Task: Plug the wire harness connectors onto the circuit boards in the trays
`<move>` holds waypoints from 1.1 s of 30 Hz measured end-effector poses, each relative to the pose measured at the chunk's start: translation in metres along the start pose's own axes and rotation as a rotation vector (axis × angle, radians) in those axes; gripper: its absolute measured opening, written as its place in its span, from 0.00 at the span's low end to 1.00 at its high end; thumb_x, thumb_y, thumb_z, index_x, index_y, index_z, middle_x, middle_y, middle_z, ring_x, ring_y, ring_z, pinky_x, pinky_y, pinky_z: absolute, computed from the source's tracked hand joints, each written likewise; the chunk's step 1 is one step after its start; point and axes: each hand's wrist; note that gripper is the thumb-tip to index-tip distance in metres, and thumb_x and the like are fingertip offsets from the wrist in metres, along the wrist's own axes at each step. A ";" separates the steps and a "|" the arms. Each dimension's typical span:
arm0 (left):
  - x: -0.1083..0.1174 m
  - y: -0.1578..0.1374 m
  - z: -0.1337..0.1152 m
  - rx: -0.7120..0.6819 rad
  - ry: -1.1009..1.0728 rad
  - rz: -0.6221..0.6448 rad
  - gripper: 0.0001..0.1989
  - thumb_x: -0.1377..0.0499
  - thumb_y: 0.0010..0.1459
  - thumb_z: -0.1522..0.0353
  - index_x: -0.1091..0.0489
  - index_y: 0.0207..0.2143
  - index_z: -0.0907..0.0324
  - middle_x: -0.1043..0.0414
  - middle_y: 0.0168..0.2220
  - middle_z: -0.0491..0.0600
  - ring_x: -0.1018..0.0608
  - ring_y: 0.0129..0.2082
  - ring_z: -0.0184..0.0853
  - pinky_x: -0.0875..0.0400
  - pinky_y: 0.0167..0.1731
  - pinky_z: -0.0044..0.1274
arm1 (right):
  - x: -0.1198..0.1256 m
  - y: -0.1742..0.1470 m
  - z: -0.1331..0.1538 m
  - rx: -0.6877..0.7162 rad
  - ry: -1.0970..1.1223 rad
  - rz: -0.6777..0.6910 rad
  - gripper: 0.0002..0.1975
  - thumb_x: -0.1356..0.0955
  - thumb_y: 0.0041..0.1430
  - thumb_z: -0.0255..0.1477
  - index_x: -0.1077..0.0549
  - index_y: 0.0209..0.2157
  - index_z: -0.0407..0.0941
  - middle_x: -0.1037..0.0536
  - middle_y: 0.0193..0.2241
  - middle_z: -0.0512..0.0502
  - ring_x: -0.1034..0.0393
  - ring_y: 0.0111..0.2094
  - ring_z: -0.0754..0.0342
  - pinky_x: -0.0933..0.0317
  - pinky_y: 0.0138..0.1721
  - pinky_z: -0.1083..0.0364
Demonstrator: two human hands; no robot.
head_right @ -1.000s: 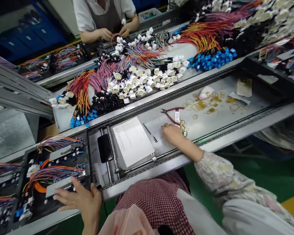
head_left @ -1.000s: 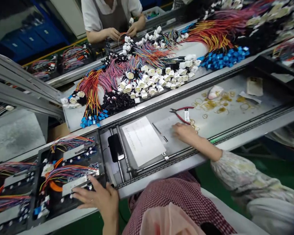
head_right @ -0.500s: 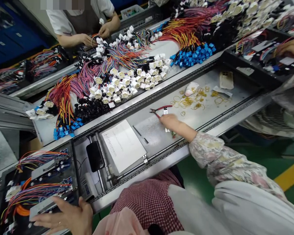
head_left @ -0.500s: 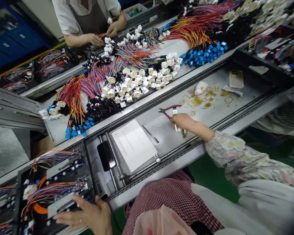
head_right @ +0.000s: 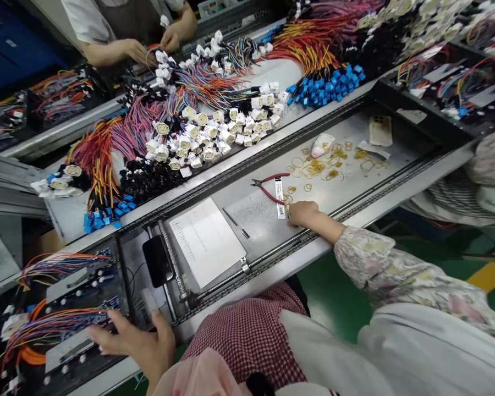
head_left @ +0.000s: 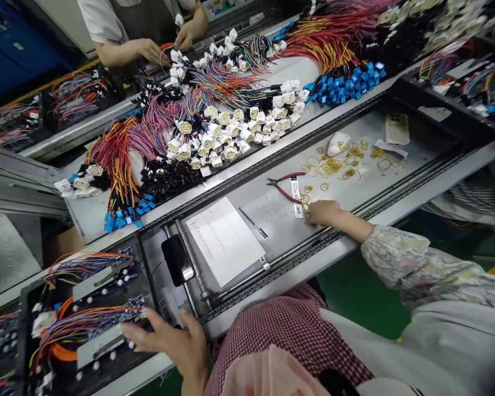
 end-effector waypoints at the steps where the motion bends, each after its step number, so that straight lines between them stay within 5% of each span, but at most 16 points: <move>1: -0.002 0.000 -0.003 -0.015 -0.005 -0.010 0.46 0.41 0.59 0.65 0.63 0.72 0.64 0.76 0.71 0.72 0.67 0.71 0.66 0.67 0.61 0.61 | 0.003 -0.002 0.001 -0.002 0.003 0.042 0.14 0.28 0.52 0.33 0.19 0.38 0.40 0.19 0.34 0.34 0.23 0.39 0.44 0.35 0.38 0.50; 6: -0.006 0.000 -0.010 -0.040 -0.034 -0.036 0.42 0.42 0.61 0.65 0.61 0.72 0.59 0.74 0.72 0.69 0.65 0.71 0.64 0.65 0.62 0.60 | 0.016 -0.016 0.026 0.083 0.014 0.174 0.08 0.30 0.54 0.31 0.19 0.29 0.42 0.19 0.28 0.38 0.22 0.33 0.47 0.34 0.36 0.53; 10: -0.006 0.003 -0.013 -0.086 -0.058 -0.061 0.42 0.42 0.61 0.67 0.60 0.72 0.57 0.72 0.73 0.67 0.62 0.71 0.62 0.63 0.63 0.59 | 0.015 -0.024 0.072 0.128 -0.008 0.002 0.14 0.30 0.57 0.29 0.20 0.42 0.37 0.20 0.44 0.27 0.25 0.48 0.38 0.35 0.45 0.47; 13: -0.006 0.005 -0.016 -0.153 -0.068 -0.091 0.42 0.42 0.61 0.69 0.60 0.72 0.55 0.70 0.73 0.65 0.61 0.72 0.61 0.61 0.63 0.58 | 0.021 -0.034 0.089 0.129 0.006 -0.099 0.16 0.30 0.59 0.34 0.21 0.44 0.38 0.21 0.45 0.27 0.26 0.50 0.38 0.35 0.46 0.47; 18: -0.007 0.003 -0.009 -0.166 -0.094 -0.130 0.43 0.40 0.59 0.68 0.58 0.72 0.53 0.67 0.73 0.61 0.58 0.72 0.60 0.60 0.65 0.56 | 0.039 -0.082 0.034 0.035 0.042 -0.345 0.26 0.40 0.68 0.46 0.29 0.56 0.43 0.23 0.51 0.32 0.28 0.51 0.40 0.35 0.44 0.48; 21: -0.010 0.003 -0.008 -0.147 -0.118 -0.121 0.42 0.40 0.59 0.68 0.56 0.72 0.54 0.67 0.73 0.61 0.59 0.72 0.60 0.59 0.65 0.55 | 0.028 -0.113 -0.020 -0.233 -0.008 -0.666 0.31 0.41 0.66 0.49 0.28 0.53 0.38 0.23 0.46 0.25 0.28 0.46 0.35 0.36 0.39 0.46; 23: -0.012 0.006 -0.014 -0.178 -0.147 -0.120 0.41 0.41 0.60 0.69 0.55 0.71 0.54 0.66 0.73 0.60 0.58 0.72 0.59 0.58 0.65 0.54 | 0.011 -0.125 -0.041 -0.323 0.021 -0.581 0.28 0.41 0.67 0.48 0.26 0.47 0.38 0.21 0.38 0.28 0.26 0.39 0.36 0.37 0.34 0.47; 26: -0.012 0.015 -0.030 -0.263 -0.222 -0.113 0.40 0.41 0.61 0.72 0.55 0.71 0.51 0.65 0.74 0.58 0.57 0.72 0.55 0.57 0.66 0.52 | -0.010 -0.134 -0.038 -0.263 0.164 -0.478 0.21 0.43 0.69 0.40 0.24 0.42 0.43 0.20 0.34 0.36 0.25 0.35 0.41 0.39 0.33 0.50; 33: -0.006 0.027 -0.075 -0.555 -0.451 0.143 0.40 0.42 0.63 0.72 0.58 0.71 0.49 0.65 0.73 0.58 0.55 0.72 0.53 0.51 0.65 0.50 | -0.014 -0.159 0.042 0.153 0.337 -0.331 0.22 0.43 0.69 0.41 0.23 0.35 0.48 0.18 0.34 0.44 0.23 0.36 0.45 0.38 0.34 0.51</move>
Point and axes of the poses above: each hand's wrist, its own y-axis towards the middle knuckle, its own x-axis out of the back of the hand, z = x × y
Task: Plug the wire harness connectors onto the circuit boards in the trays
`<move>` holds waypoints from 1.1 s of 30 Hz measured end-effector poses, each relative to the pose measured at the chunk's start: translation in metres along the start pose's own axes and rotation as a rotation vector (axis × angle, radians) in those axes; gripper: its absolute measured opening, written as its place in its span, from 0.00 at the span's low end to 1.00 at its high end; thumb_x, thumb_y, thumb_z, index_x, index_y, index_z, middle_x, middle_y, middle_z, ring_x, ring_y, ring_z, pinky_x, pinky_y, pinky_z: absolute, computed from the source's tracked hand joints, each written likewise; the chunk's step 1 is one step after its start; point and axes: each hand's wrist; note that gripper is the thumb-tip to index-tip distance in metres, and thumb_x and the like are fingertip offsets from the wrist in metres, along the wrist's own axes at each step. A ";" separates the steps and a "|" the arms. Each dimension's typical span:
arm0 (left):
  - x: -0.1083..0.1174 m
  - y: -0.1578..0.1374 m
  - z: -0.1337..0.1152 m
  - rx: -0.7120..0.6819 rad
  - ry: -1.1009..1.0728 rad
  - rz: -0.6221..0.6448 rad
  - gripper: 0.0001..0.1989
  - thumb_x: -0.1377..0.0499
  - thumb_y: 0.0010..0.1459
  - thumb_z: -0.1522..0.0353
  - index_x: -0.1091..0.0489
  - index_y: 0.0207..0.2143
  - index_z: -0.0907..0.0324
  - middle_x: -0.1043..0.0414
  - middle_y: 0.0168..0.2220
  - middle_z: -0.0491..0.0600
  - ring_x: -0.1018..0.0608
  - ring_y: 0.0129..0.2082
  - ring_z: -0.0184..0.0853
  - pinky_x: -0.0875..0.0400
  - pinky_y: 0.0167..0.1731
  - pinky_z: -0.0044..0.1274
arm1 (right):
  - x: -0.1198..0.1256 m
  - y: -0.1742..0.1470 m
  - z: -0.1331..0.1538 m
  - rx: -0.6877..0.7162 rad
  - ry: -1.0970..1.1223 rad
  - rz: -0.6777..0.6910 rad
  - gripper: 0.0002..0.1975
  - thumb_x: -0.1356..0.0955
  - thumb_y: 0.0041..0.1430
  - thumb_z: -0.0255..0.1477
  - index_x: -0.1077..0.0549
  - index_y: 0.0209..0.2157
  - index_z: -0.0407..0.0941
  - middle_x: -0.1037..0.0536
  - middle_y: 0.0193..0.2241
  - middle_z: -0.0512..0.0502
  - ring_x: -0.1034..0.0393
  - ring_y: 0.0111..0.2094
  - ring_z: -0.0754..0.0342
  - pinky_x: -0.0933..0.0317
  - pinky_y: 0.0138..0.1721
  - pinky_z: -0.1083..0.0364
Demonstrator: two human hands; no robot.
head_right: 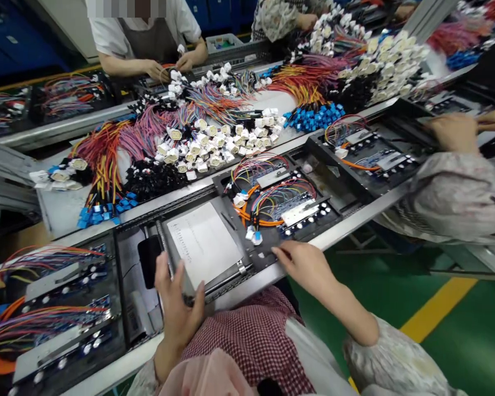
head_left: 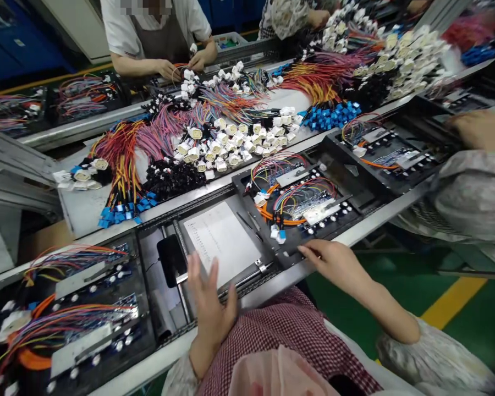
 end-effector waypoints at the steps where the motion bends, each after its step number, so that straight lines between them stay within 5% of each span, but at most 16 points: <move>1: -0.002 0.002 -0.004 -0.058 -0.015 0.035 0.40 0.41 0.63 0.69 0.58 0.71 0.50 0.66 0.73 0.59 0.56 0.72 0.53 0.50 0.65 0.50 | -0.003 -0.002 0.013 0.081 0.050 0.053 0.21 0.43 0.69 0.40 0.22 0.37 0.48 0.17 0.37 0.44 0.23 0.38 0.45 0.36 0.37 0.51; 7: -0.004 0.004 -0.007 -0.159 0.050 0.232 0.50 0.34 0.54 0.52 0.55 0.70 0.56 0.77 0.73 0.63 0.62 0.72 0.61 0.54 0.64 0.54 | -0.005 0.001 0.063 0.486 0.299 0.293 0.22 0.43 0.68 0.37 0.24 0.53 0.48 0.20 0.51 0.45 0.24 0.49 0.47 0.34 0.51 0.48; 11: 0.015 -0.008 0.007 -0.036 0.181 0.303 0.41 0.36 0.57 0.63 0.49 0.69 0.57 0.72 0.73 0.63 0.60 0.72 0.59 0.56 0.65 0.53 | 0.016 0.023 0.049 0.406 0.173 0.055 0.22 0.41 0.66 0.41 0.24 0.53 0.49 0.20 0.50 0.44 0.24 0.47 0.44 0.33 0.49 0.46; 14: 0.037 -0.021 0.020 0.012 0.212 0.314 0.39 0.40 0.58 0.67 0.49 0.69 0.57 0.71 0.73 0.62 0.60 0.72 0.59 0.56 0.65 0.54 | 0.036 0.045 0.031 0.319 0.040 -0.176 0.23 0.42 0.65 0.45 0.24 0.51 0.51 0.19 0.47 0.42 0.23 0.32 0.45 0.33 0.37 0.45; 16: 0.050 -0.029 0.027 0.036 0.226 0.315 0.39 0.41 0.57 0.68 0.50 0.69 0.56 0.73 0.74 0.61 0.60 0.72 0.59 0.55 0.65 0.54 | 0.048 0.067 0.037 0.400 -0.019 -0.274 0.24 0.43 0.65 0.47 0.24 0.49 0.51 0.18 0.44 0.41 0.26 0.25 0.47 0.36 0.30 0.46; 19: 0.062 -0.037 0.035 0.080 0.234 0.334 0.40 0.41 0.56 0.69 0.50 0.69 0.57 0.75 0.74 0.60 0.61 0.72 0.59 0.52 0.64 0.52 | 0.061 0.113 0.094 0.668 -0.115 -0.371 0.24 0.44 0.66 0.44 0.23 0.48 0.47 0.18 0.40 0.39 0.24 0.32 0.42 0.37 0.29 0.47; 22: 0.066 -0.040 0.038 0.106 0.220 0.347 0.41 0.41 0.54 0.70 0.51 0.70 0.57 0.74 0.74 0.60 0.60 0.72 0.59 0.48 0.64 0.50 | 0.065 0.171 0.193 0.887 -0.238 -0.386 0.20 0.41 0.65 0.35 0.24 0.50 0.43 0.20 0.45 0.37 0.25 0.44 0.41 0.36 0.38 0.47; 26: 0.065 -0.044 0.039 0.119 0.186 0.337 0.43 0.41 0.53 0.70 0.53 0.70 0.56 0.72 0.74 0.60 0.59 0.72 0.58 0.43 0.63 0.49 | 0.058 0.251 0.309 0.863 -0.446 -0.281 0.17 0.38 0.61 0.23 0.23 0.47 0.37 0.22 0.47 0.31 0.29 0.51 0.40 0.39 0.48 0.45; 29: 0.063 -0.047 0.041 0.131 0.167 0.333 0.45 0.41 0.52 0.70 0.54 0.70 0.55 0.71 0.74 0.59 0.58 0.72 0.58 0.40 0.61 0.48 | 0.051 0.294 0.344 0.793 -0.481 -0.209 0.13 0.35 0.58 0.20 0.21 0.41 0.33 0.21 0.43 0.27 0.27 0.47 0.39 0.37 0.45 0.44; 33: 0.061 -0.050 0.044 0.114 0.140 0.343 0.45 0.40 0.51 0.69 0.54 0.70 0.55 0.69 0.74 0.60 0.55 0.72 0.58 0.37 0.61 0.47 | 0.047 0.320 0.345 0.760 -0.498 -0.170 0.10 0.33 0.59 0.22 0.20 0.38 0.33 0.20 0.41 0.26 0.24 0.44 0.41 0.35 0.43 0.46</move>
Point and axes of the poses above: each hand's wrist, its own y-axis towards the middle knuckle, its own x-axis out of the back of the hand, z = x × y
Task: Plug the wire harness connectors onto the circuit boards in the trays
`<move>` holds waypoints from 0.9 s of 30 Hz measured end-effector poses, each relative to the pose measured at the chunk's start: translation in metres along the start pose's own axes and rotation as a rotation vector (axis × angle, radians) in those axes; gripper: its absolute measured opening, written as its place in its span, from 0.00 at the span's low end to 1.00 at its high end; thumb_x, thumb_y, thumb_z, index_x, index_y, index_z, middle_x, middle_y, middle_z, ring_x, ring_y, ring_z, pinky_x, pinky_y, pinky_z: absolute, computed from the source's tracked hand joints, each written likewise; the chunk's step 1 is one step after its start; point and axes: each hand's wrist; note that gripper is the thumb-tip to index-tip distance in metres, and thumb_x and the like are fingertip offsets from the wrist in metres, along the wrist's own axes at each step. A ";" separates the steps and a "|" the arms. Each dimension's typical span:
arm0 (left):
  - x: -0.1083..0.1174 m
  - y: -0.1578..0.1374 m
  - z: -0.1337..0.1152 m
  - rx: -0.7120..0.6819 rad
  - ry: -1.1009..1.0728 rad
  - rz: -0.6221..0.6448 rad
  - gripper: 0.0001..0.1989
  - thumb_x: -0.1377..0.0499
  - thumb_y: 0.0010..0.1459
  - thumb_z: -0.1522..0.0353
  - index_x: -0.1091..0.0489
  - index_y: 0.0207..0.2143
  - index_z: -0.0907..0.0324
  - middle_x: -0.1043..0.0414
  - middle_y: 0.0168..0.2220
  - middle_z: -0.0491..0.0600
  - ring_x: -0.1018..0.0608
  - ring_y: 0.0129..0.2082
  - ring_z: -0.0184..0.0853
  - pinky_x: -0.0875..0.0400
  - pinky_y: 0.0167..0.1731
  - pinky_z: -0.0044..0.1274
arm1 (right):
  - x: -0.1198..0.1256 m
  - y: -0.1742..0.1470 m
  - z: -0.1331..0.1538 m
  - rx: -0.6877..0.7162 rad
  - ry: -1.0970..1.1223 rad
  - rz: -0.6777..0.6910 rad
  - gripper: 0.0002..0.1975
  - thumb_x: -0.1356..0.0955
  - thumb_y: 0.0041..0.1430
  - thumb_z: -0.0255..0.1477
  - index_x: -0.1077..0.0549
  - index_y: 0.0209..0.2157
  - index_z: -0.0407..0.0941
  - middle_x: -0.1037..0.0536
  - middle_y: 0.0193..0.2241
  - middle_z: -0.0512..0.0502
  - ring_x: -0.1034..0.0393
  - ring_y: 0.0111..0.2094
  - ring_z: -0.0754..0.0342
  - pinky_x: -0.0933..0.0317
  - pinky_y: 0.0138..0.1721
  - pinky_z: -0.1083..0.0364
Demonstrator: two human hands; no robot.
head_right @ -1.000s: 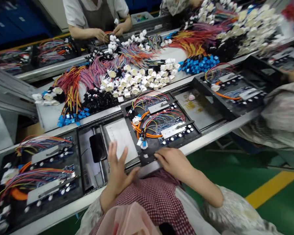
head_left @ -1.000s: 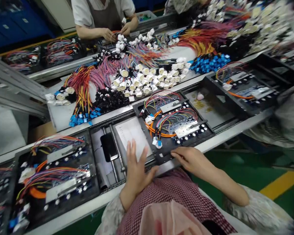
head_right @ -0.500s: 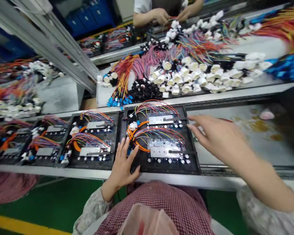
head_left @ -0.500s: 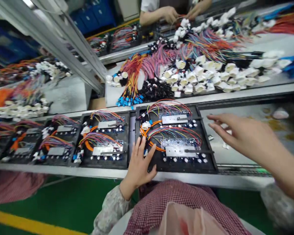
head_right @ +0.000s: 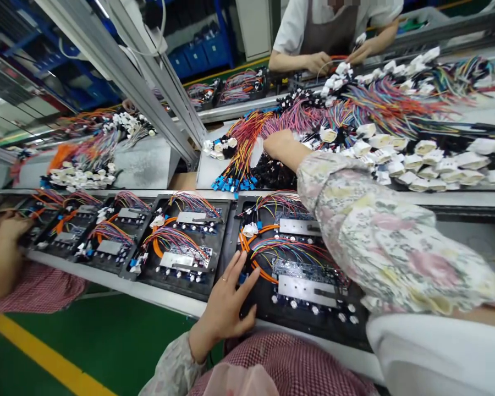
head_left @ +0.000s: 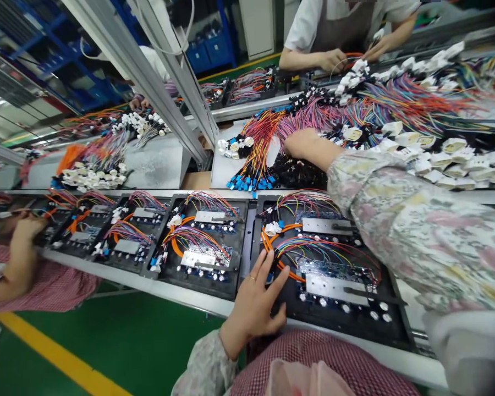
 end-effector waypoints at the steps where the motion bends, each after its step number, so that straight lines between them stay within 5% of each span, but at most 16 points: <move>1: 0.000 0.000 0.001 -0.011 -0.004 -0.002 0.45 0.41 0.52 0.69 0.54 0.70 0.56 0.68 0.74 0.60 0.54 0.72 0.57 0.37 0.61 0.47 | -0.001 0.000 -0.003 0.009 0.000 0.004 0.11 0.33 0.61 0.24 0.20 0.37 0.32 0.20 0.41 0.27 0.24 0.43 0.43 0.36 0.43 0.47; 4: 0.000 0.001 0.002 -0.046 -0.006 -0.013 0.44 0.41 0.52 0.69 0.53 0.70 0.58 0.67 0.73 0.62 0.51 0.71 0.57 0.38 0.61 0.46 | 0.002 -0.006 -0.009 0.056 0.018 0.005 0.24 0.41 0.68 0.30 0.21 0.30 0.30 0.19 0.39 0.32 0.24 0.41 0.53 0.39 0.41 0.54; 6: 0.000 0.002 0.002 -0.066 -0.001 -0.016 0.44 0.41 0.52 0.69 0.53 0.70 0.59 0.68 0.73 0.63 0.49 0.71 0.57 0.38 0.62 0.46 | 0.007 -0.013 -0.014 0.086 0.045 -0.028 0.23 0.40 0.67 0.32 0.22 0.28 0.31 0.18 0.38 0.36 0.24 0.39 0.57 0.40 0.38 0.57; 12: -0.002 0.002 0.003 -0.057 -0.006 -0.020 0.43 0.40 0.53 0.69 0.52 0.70 0.58 0.66 0.73 0.63 0.52 0.71 0.58 0.39 0.62 0.47 | 0.024 -0.047 -0.036 0.031 0.165 -0.304 0.31 0.47 0.69 0.40 0.22 0.40 0.33 0.18 0.38 0.44 0.24 0.39 0.59 0.41 0.35 0.59; 16: 0.007 0.002 0.007 -0.079 -0.165 -0.143 0.39 0.38 0.59 0.61 0.50 0.70 0.54 0.61 0.73 0.62 0.57 0.72 0.60 0.47 0.63 0.54 | 0.056 -0.112 -0.029 -0.066 0.257 -0.538 0.18 0.45 0.72 0.26 0.35 0.58 0.40 0.21 0.48 0.41 0.29 0.44 0.55 0.37 0.44 0.54; 19: 0.022 0.012 -0.003 0.013 -0.587 -0.417 0.30 0.43 0.64 0.57 0.44 0.67 0.48 0.51 0.70 0.57 0.50 0.71 0.55 0.48 0.64 0.53 | 0.079 -0.196 -0.006 0.120 0.237 -0.732 0.17 0.43 0.71 0.29 0.31 0.55 0.43 0.25 0.49 0.38 0.33 0.51 0.50 0.39 0.48 0.52; 21: 0.031 0.026 -0.019 0.092 -1.099 -0.551 0.26 0.49 0.66 0.51 0.40 0.64 0.45 0.42 0.65 0.54 0.35 0.64 0.49 0.29 0.55 0.43 | 0.079 -0.256 0.014 0.325 0.094 -0.676 0.17 0.42 0.70 0.27 0.28 0.52 0.52 0.24 0.34 0.46 0.29 0.34 0.52 0.42 0.30 0.54; 23: 0.033 0.040 -0.039 0.145 -1.500 -0.468 0.28 0.52 0.64 0.44 0.33 0.58 0.46 0.32 0.55 0.54 0.23 0.47 0.42 0.21 0.34 0.30 | 0.064 -0.308 0.033 0.510 0.177 -0.509 0.16 0.42 0.67 0.22 0.28 0.49 0.48 0.26 0.25 0.51 0.35 0.21 0.56 0.51 0.19 0.54; 25: 0.028 0.051 -0.058 0.213 -1.637 -0.390 0.24 0.50 0.66 0.48 0.23 0.40 0.55 0.29 0.41 0.51 0.26 0.28 0.30 0.32 0.19 0.19 | 0.038 -0.345 0.048 0.496 0.327 -0.329 0.16 0.44 0.69 0.21 0.30 0.51 0.42 0.25 0.27 0.49 0.32 0.22 0.57 0.44 0.20 0.55; 27: 0.016 0.058 -0.070 0.288 -1.570 -0.438 0.28 0.52 0.69 0.54 0.27 0.25 0.61 0.33 0.32 0.49 0.34 0.22 0.25 0.41 0.17 0.18 | 0.011 -0.367 0.057 0.368 0.483 -0.266 0.12 0.41 0.70 0.26 0.29 0.48 0.40 0.23 0.31 0.46 0.28 0.27 0.57 0.37 0.26 0.57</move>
Point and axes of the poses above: each hand's wrist, its own y-axis towards the middle knuckle, its own x-axis out of the back of the hand, z = x × y
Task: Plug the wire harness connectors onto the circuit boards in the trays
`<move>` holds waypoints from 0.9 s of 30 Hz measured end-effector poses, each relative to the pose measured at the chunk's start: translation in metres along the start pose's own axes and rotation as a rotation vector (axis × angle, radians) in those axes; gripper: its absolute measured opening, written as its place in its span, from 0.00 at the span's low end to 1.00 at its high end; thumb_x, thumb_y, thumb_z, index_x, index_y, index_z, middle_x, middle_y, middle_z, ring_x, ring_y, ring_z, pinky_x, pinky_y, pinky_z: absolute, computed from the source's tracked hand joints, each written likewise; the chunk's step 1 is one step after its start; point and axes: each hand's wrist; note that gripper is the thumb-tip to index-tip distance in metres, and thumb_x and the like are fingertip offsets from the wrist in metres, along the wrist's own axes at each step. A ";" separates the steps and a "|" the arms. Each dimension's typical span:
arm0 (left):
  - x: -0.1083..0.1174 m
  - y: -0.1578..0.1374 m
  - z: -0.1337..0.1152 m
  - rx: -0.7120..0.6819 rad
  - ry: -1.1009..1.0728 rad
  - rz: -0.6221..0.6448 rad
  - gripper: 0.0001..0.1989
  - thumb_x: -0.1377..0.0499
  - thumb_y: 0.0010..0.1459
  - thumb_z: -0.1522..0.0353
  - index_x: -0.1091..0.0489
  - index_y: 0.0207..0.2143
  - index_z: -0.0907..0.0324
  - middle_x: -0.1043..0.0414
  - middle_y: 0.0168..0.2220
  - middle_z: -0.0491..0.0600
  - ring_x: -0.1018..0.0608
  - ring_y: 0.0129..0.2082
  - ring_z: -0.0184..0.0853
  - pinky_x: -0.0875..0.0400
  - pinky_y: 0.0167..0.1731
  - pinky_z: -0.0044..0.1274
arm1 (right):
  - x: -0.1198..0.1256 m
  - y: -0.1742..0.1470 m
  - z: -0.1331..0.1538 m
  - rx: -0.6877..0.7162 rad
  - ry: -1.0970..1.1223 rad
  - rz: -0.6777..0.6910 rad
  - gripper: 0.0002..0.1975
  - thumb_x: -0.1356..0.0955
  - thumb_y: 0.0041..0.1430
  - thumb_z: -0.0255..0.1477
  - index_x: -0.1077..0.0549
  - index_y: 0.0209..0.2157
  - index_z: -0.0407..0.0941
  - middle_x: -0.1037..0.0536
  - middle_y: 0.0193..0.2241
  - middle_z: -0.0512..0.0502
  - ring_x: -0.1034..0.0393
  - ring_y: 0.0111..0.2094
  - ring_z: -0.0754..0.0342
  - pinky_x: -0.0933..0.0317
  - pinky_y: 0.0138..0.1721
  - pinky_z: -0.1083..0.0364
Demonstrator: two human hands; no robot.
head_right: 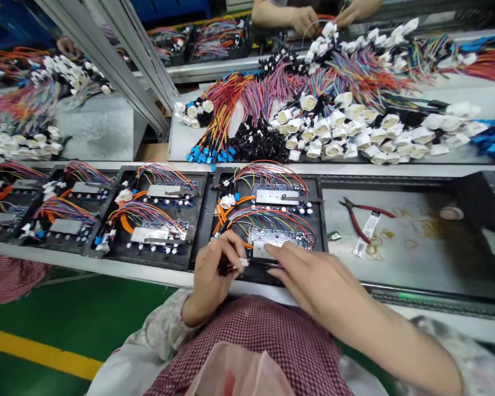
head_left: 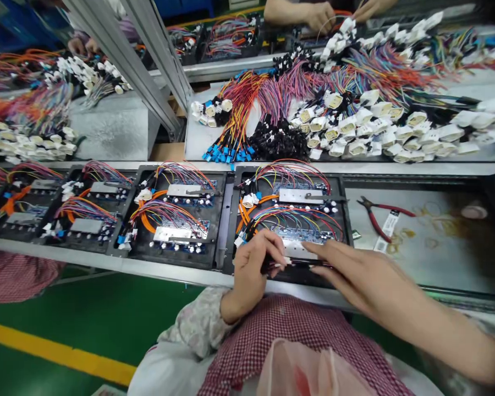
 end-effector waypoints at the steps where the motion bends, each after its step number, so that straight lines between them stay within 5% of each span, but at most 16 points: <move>1: -0.004 0.000 0.006 -0.032 0.069 -0.031 0.29 0.53 0.70 0.55 0.29 0.22 0.62 0.34 0.30 0.49 0.34 0.22 0.25 0.40 0.19 0.19 | -0.010 -0.009 0.001 -0.064 0.051 -0.019 0.10 0.39 0.70 0.27 0.28 0.46 0.41 0.23 0.31 0.46 0.27 0.28 0.56 0.36 0.28 0.57; 6: -0.001 0.003 0.014 -0.152 0.322 0.025 0.26 0.52 0.70 0.54 0.31 0.24 0.60 0.31 0.31 0.50 0.28 0.34 0.33 0.32 0.38 0.27 | -0.035 -0.027 0.005 -0.256 0.254 -0.097 0.09 0.38 0.69 0.28 0.26 0.37 0.45 0.24 0.26 0.49 0.28 0.25 0.56 0.37 0.26 0.58; 8: 0.003 0.008 0.007 -0.088 0.276 0.097 0.24 0.45 0.62 0.46 0.28 0.41 0.57 0.27 0.42 0.53 0.25 0.43 0.38 0.28 0.41 0.30 | -0.037 -0.027 0.005 -0.386 0.435 -0.104 0.15 0.39 0.70 0.30 0.28 0.29 0.46 0.28 0.21 0.52 0.31 0.21 0.57 0.38 0.24 0.58; 10: 0.006 0.015 -0.002 0.052 0.249 0.283 0.38 0.37 0.50 0.41 0.34 0.56 0.53 0.31 0.56 0.57 0.26 0.55 0.45 0.26 0.48 0.35 | -0.039 -0.025 0.003 -0.495 0.657 -0.034 0.19 0.41 0.71 0.33 0.31 0.25 0.47 0.31 0.17 0.54 0.36 0.17 0.59 0.40 0.22 0.59; 12: 0.008 0.022 -0.008 0.180 0.311 0.458 0.36 0.34 0.50 0.45 0.31 0.56 0.52 0.32 0.60 0.56 0.30 0.60 0.48 0.31 0.56 0.40 | -0.043 -0.022 -0.001 -0.529 0.819 0.078 0.18 0.41 0.71 0.35 0.29 0.29 0.46 0.28 0.18 0.54 0.34 0.17 0.59 0.39 0.22 0.59; 14: 0.010 0.027 -0.010 0.259 0.362 0.451 0.20 0.39 0.60 0.51 0.25 0.45 0.55 0.27 0.55 0.55 0.27 0.59 0.46 0.31 0.58 0.41 | -0.048 -0.018 -0.006 -0.558 0.866 0.112 0.15 0.40 0.71 0.37 0.27 0.37 0.46 0.22 0.22 0.52 0.29 0.21 0.57 0.35 0.26 0.59; 16: 0.014 0.031 -0.008 0.316 0.305 0.309 0.16 0.45 0.66 0.56 0.25 0.39 0.58 0.22 0.47 0.54 0.21 0.51 0.42 0.24 0.50 0.37 | -0.052 -0.015 -0.013 -0.615 0.813 0.087 0.13 0.39 0.69 0.38 0.26 0.40 0.46 0.20 0.25 0.51 0.25 0.25 0.56 0.33 0.29 0.58; 19: 0.019 0.035 -0.003 0.387 0.180 0.193 0.12 0.39 0.63 0.60 0.28 0.42 0.60 0.21 0.40 0.51 0.18 0.41 0.36 0.20 0.38 0.27 | -0.052 -0.011 -0.022 -0.603 0.664 0.093 0.15 0.37 0.68 0.38 0.23 0.33 0.47 0.19 0.25 0.51 0.25 0.24 0.55 0.34 0.26 0.57; 27: 0.025 0.036 -0.001 0.520 0.202 0.198 0.09 0.35 0.58 0.63 0.24 0.36 0.60 0.24 0.35 0.46 0.20 0.36 0.31 0.20 0.40 0.26 | -0.058 -0.013 -0.023 -0.365 0.417 -0.156 0.08 0.34 0.66 0.31 0.22 0.40 0.51 0.18 0.35 0.49 0.22 0.34 0.53 0.30 0.36 0.55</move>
Point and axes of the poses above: each hand's wrist, its own y-axis towards the middle knuckle, its own x-axis out of the back of the hand, z = x × y
